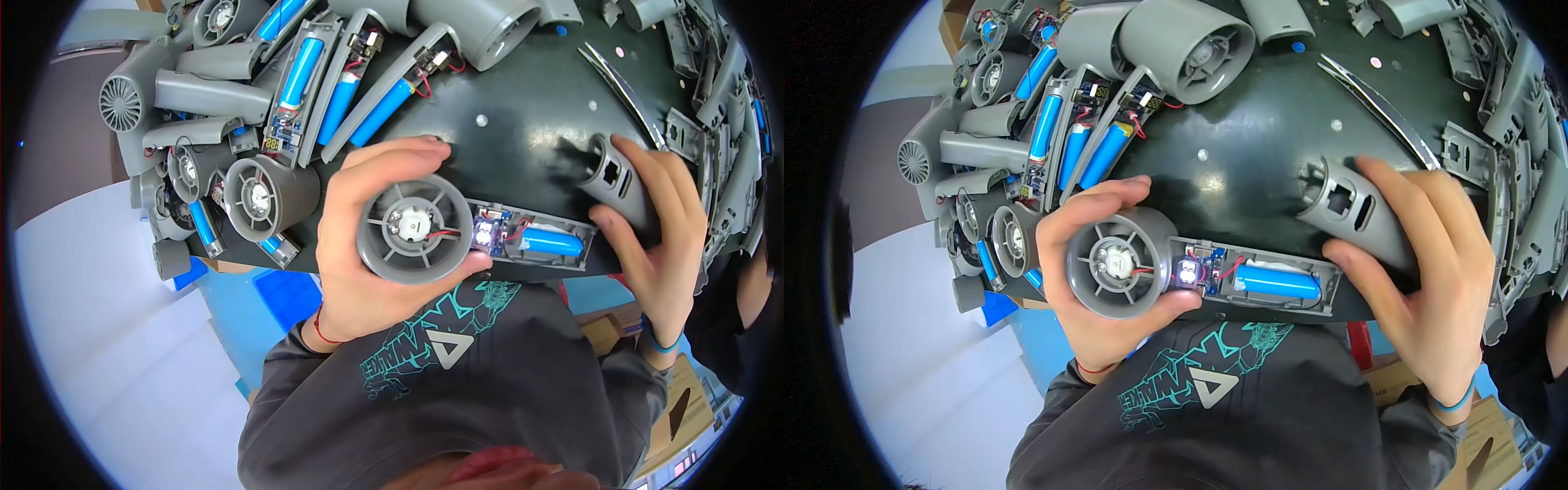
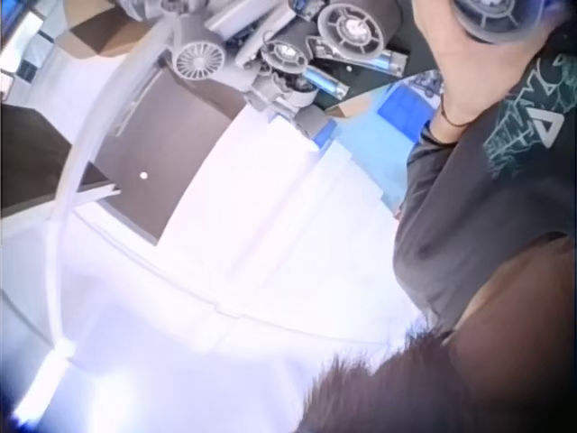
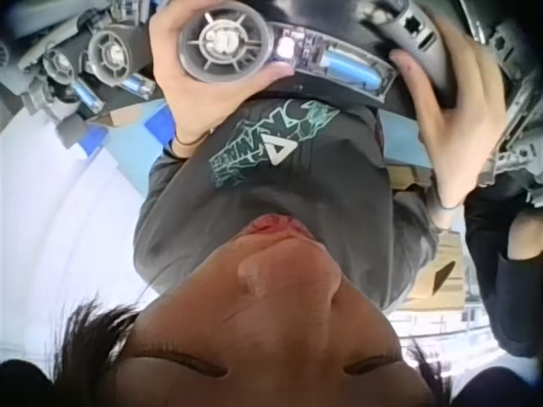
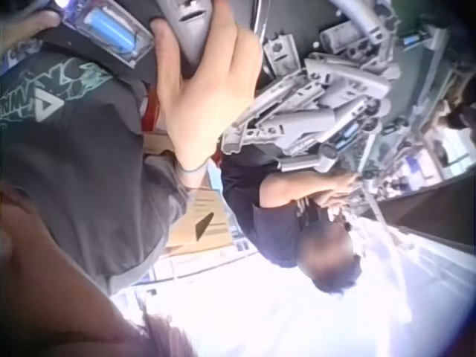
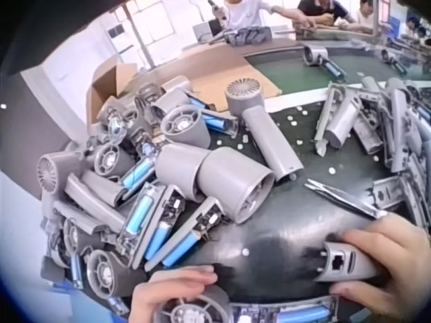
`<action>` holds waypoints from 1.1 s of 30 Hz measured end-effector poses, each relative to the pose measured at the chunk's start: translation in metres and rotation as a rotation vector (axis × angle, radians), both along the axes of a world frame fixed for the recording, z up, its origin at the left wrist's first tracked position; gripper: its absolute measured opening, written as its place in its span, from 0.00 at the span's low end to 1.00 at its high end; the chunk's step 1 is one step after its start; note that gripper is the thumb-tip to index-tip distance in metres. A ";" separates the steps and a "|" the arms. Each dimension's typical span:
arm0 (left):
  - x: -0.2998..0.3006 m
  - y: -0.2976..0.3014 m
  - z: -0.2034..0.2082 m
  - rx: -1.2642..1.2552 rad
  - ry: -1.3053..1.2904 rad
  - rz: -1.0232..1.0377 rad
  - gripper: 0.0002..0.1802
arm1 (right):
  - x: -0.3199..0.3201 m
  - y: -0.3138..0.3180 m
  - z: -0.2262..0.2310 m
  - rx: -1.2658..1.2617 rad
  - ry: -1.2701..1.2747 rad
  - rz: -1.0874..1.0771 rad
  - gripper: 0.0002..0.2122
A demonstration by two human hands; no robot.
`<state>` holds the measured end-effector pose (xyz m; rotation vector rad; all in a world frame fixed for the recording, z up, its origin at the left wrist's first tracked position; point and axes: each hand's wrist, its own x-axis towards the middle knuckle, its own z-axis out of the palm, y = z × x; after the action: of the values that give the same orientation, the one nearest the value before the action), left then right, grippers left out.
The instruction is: Manually assembling the internal electronic components and outer plastic housing of handheld hair dryers on a production line.
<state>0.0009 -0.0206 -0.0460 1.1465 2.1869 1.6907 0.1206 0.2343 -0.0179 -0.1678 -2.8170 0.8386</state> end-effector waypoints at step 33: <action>-0.002 -0.003 -0.011 0.058 0.232 0.076 0.59 | 0.006 0.003 -0.001 -0.172 0.124 0.152 0.22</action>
<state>-0.0012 -0.0232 -0.0571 1.3519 2.3578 1.7397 0.1266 0.2369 -0.0191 0.0726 -2.6664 1.0854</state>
